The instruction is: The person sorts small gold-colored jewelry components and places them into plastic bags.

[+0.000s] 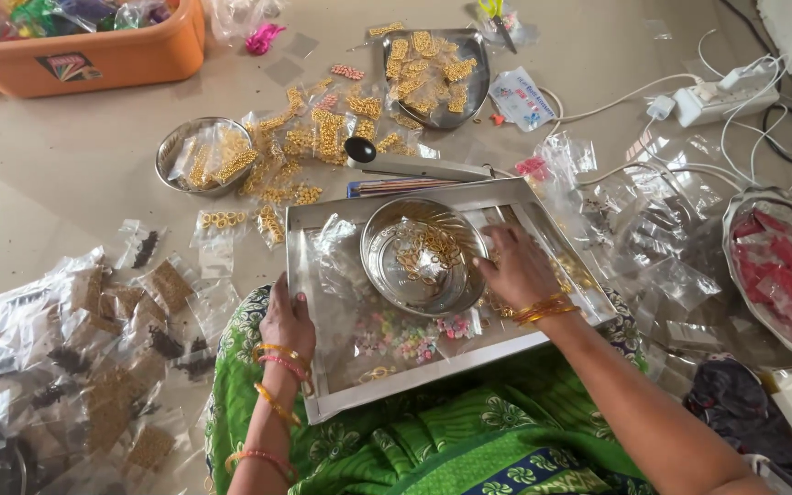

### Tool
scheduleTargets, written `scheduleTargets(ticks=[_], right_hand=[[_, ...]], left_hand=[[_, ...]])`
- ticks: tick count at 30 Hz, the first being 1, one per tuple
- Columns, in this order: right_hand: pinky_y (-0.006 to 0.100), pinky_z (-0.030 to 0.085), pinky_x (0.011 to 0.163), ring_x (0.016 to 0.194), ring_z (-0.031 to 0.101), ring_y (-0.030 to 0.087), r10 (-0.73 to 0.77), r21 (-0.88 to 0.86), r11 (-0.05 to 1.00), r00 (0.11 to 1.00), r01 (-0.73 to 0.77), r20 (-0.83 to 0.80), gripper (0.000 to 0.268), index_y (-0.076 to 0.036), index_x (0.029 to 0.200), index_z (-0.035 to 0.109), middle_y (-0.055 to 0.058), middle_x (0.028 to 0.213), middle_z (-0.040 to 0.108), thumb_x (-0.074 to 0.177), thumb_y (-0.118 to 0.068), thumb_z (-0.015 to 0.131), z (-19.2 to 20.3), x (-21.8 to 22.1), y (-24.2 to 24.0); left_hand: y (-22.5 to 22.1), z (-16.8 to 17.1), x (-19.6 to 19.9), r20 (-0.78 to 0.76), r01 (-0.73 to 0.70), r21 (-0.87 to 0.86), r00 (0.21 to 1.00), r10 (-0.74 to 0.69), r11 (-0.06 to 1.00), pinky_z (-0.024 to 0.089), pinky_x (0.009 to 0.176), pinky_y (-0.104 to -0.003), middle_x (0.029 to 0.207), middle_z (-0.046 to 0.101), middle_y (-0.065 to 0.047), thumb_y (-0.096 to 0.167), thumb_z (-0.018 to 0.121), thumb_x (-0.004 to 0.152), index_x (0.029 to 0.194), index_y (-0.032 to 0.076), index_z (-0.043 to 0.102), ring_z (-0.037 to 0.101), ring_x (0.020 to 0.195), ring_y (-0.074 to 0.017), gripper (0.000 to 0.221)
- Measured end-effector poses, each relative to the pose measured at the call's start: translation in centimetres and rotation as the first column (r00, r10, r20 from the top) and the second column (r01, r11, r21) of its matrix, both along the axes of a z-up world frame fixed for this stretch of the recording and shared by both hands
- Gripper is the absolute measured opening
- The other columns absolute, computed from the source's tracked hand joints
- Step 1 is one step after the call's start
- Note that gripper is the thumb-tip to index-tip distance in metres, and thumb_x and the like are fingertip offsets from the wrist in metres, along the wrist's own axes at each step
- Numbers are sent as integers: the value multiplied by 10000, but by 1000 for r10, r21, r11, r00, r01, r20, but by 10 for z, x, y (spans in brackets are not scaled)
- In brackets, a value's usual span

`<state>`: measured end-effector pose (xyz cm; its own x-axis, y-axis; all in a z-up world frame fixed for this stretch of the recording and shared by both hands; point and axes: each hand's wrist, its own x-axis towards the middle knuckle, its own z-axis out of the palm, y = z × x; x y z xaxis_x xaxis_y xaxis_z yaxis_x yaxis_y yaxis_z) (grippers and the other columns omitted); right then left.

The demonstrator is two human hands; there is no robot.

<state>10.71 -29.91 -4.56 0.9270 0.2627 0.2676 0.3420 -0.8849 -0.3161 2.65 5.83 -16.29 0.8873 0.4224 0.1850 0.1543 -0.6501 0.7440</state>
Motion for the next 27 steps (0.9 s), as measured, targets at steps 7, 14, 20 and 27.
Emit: scheduleTargets(ticks=[7, 14, 20, 27], right_hand=[[471, 548, 890, 979, 684, 345, -95, 122, 985, 975, 121, -200, 424, -122, 1251, 665, 152, 1172, 674, 867, -291, 733, -46, -6, -30], [486, 519, 899, 1105, 631, 370, 138, 99, 986, 989, -133, -45, 353, -94, 1008, 797, 224, 1200, 637, 759, -325, 893, -60, 8, -29], [352, 578, 883, 986, 738, 173, 233, 406, 914, 817, 1, -528, 392, -98, 1097, 687, 25, 1072, 770, 769, -249, 840, -15, -2, -10], [393, 604, 762, 847, 743, 180, 319, 399, 917, 554, 26, -769, 208, -126, 1056, 793, 43, 964, 817, 890, -237, 735, 29, -7, -22]], left_hand=[[-4, -11, 56, -90, 15, -13, 996, -16, 1000, 495, 839, -574, 1154, 681, -271, 136, 564, 998, 1388, 94, 511, 638, 1008, -500, 396], [20, -59, 125, -329, -33, -196, 944, -34, 980, 513, 850, -531, 1097, 711, -259, 318, 603, 1001, 1379, 135, 513, 680, 989, -434, 430], [31, -99, 144, -344, 41, -350, 924, -169, 936, 517, 911, -457, 1099, 692, -278, 578, 661, 957, 1412, -24, 473, 671, 1064, -357, 778], [9, -48, 95, -219, 139, -359, 949, -228, 923, 351, 1134, -456, 1490, 390, -398, 700, 609, 919, 1563, -80, 193, 399, 1413, -447, 1094]])
